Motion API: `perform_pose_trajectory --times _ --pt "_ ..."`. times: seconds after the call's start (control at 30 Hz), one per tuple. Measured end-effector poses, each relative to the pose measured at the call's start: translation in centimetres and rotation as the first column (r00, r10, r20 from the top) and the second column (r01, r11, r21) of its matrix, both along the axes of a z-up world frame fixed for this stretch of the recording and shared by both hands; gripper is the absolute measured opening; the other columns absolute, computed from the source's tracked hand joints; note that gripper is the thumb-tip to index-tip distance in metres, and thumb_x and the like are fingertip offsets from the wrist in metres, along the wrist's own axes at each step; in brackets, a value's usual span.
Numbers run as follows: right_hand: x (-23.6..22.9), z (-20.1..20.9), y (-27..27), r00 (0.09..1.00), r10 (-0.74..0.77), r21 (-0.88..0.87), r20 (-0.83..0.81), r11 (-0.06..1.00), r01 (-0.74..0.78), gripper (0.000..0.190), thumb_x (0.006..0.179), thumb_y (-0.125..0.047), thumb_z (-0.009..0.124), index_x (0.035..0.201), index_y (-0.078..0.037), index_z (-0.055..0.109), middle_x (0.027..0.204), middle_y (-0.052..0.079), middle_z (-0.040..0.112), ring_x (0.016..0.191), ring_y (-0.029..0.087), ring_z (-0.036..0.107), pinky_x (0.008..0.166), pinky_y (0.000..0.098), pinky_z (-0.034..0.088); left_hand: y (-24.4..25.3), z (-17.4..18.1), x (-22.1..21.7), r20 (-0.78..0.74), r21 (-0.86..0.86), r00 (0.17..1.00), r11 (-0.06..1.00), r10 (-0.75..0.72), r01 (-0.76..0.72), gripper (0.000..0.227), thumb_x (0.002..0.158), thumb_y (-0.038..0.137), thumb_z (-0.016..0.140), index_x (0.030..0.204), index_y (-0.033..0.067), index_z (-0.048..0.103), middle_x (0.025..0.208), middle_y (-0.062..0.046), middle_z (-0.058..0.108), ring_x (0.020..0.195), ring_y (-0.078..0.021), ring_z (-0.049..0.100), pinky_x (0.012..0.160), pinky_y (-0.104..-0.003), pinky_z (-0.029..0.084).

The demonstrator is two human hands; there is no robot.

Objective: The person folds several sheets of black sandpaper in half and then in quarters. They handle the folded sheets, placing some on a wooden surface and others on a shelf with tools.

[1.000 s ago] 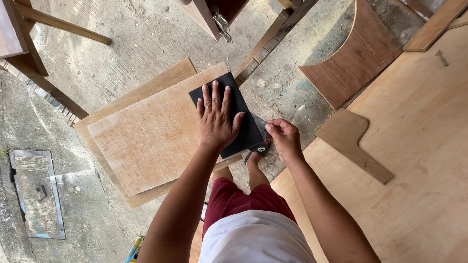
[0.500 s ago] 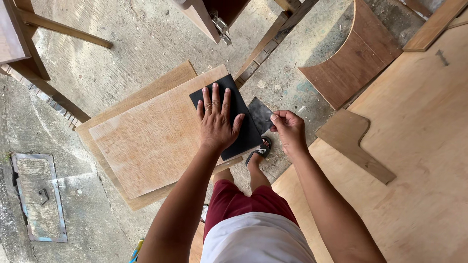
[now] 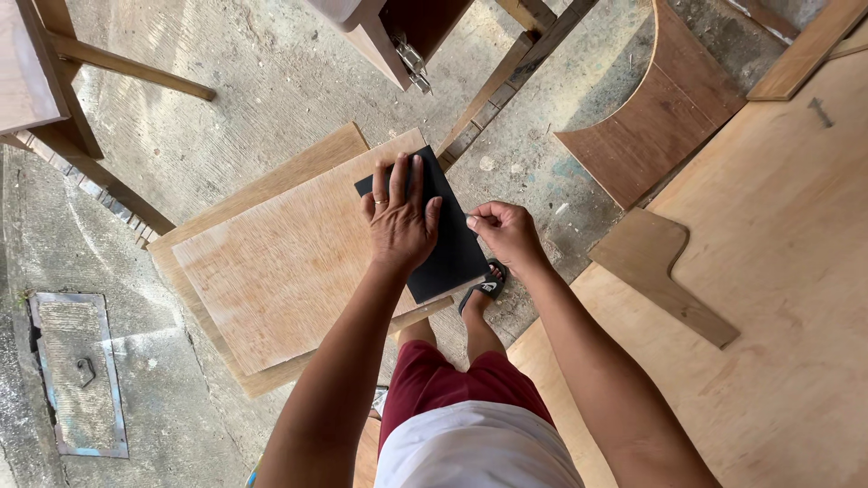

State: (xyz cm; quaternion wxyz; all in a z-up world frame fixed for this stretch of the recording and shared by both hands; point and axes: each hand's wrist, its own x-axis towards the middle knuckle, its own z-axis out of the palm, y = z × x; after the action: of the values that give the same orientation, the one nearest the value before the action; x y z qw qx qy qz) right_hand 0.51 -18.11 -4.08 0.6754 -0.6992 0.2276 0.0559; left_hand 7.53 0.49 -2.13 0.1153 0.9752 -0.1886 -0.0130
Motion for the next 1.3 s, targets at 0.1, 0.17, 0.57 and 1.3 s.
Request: perform_pose_trajectory --times 0.1,0.17,0.57,1.3 --pt "0.4 -1.0 0.2 0.999 -0.035 0.027 -0.029 0.999 0.035 0.011 0.088 -0.005 0.074 0.098 -0.001 0.076 0.067 0.003 0.064 0.059 0.004 0.058 0.053 0.0176 0.049 -0.2 1.0 0.3 -0.079 -0.021 0.996 0.999 -0.034 0.033 0.066 0.106 0.051 0.037 0.164 0.0199 0.027 0.171 -0.007 0.017 0.157 -0.035 0.007 0.109 -0.048 0.023" --pt "0.4 -1.0 0.3 0.991 -0.13 0.051 -0.025 0.99 0.131 0.012 0.09 -0.007 0.075 0.1 -0.001 0.075 0.065 0.006 0.064 0.057 0.006 0.059 0.054 0.0163 0.05 -0.1 1.2 0.5 -0.166 -0.017 0.985 0.999 -0.039 0.037 0.069 0.106 0.051 0.036 0.165 0.019 0.021 0.173 -0.004 0.012 0.159 -0.0327 0.001 0.121 -0.058 0.007" --pt "2.1 -1.8 0.7 0.978 -0.208 0.076 -0.022 0.975 0.209 0.012 0.091 -0.007 0.075 0.101 0.0 0.074 0.071 0.006 0.066 0.061 0.006 0.061 0.056 0.0157 0.052 -0.1 1.4 0.6 -0.206 0.016 0.978 0.999 -0.037 0.041 0.071 0.106 0.054 0.034 0.166 0.0201 0.019 0.174 -0.002 0.01 0.159 -0.0298 0.001 0.124 -0.058 0.005" --pt "6.2 -2.8 1.7 0.967 -0.257 0.13 -0.003 0.958 0.255 0.012 0.091 -0.007 0.074 0.101 0.0 0.073 0.073 0.006 0.065 0.061 0.005 0.061 0.054 0.0137 0.053 -0.1 1.7 0.7 -0.212 0.011 0.977 0.999 -0.036 0.039 0.071 0.105 0.055 0.034 0.165 0.0207 0.019 0.174 -0.002 0.01 0.159 -0.0284 0.002 0.124 -0.056 0.004"
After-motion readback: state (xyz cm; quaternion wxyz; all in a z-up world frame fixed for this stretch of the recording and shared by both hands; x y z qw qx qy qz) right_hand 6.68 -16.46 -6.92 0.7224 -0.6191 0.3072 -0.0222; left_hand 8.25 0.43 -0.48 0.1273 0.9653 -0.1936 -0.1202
